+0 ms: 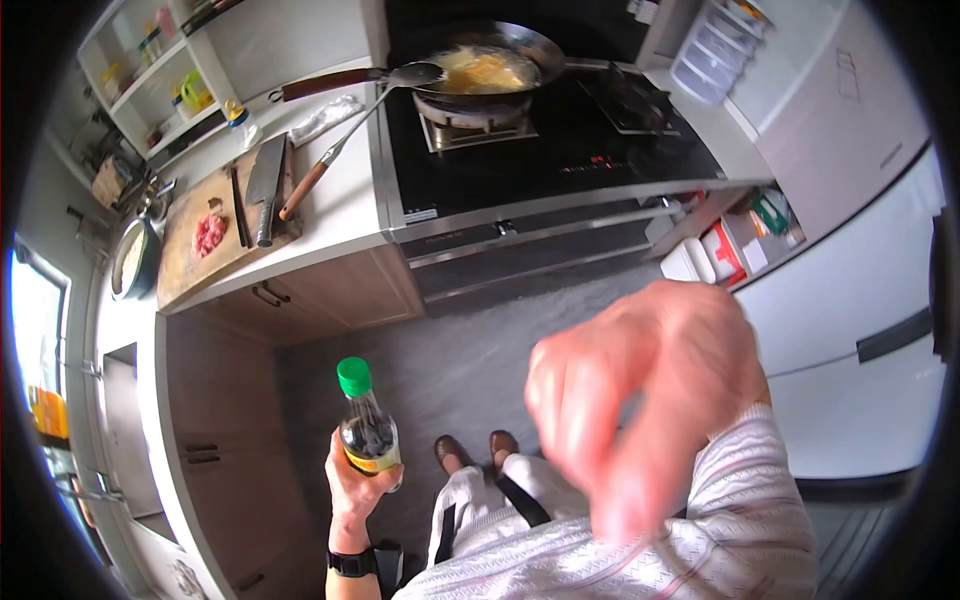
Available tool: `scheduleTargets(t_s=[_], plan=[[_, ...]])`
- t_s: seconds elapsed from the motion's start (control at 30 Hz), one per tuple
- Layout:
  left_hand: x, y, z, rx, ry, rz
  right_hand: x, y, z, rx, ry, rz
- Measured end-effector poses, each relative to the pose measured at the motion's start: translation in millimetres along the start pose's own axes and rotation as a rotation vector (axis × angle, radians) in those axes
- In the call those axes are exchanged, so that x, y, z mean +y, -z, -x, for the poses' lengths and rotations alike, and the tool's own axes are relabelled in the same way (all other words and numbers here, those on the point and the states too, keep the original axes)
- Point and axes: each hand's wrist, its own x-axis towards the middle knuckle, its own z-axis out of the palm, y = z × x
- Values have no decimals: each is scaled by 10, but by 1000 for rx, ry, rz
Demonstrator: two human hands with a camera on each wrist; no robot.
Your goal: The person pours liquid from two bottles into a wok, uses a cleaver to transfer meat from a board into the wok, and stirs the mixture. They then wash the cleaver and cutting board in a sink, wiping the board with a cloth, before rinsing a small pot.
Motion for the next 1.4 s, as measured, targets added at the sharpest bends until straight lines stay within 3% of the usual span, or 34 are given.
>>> scheduleTargets(t_s=[0.03, 0.07, 0.17, 0.37, 0.73, 0.77, 0.83, 0.9, 0.97, 1.1, 1.17, 1.23, 1.33, 1.4], plan=[[191, -38, 17, 4, -16, -2, -164, -85, -17, -103, -34, 43], [224, -48, 36, 0, -28, 2, -147, -119, -53, -202, 107, 42], [329, -106, 118, -52, 27, 70, -322, -203, 202, -186, 98, 63], [305, -93, 161, -9, -69, -40, -340, -483, 331, -256, -21, 89], [310, -174, 194, -13, -60, 7, -226, -558, 67, -528, -281, 83], [323, -154, 185, 8, -85, 15, -44, -527, -1, -232, 334, -26], [306, -128, 159, 4, -104, 64, 24, -314, 53, 36, -103, 113], [304, -138, 100, 4, -110, -108, 269, 49, 66, 243, -285, 445], [312, -180, 45, 12, -161, -191, 595, 305, 144, 298, -376, 420], [235, -233, -57, 0, -144, -299, 848, 331, 118, 267, -450, 549], [228, -260, -95, 9, -189, -354, 935, 356, 74, 158, -407, 855], [313, -264, -123, 3, -166, -327, 958, 373, -6, 94, -410, 935], [317, -191, -255, -91, -125, -303, 1097, 478, -154, -49, -183, 1175], [269, -91, -396, -113, -118, -289, 1163, 530, -301, -81, -239, 1187]])
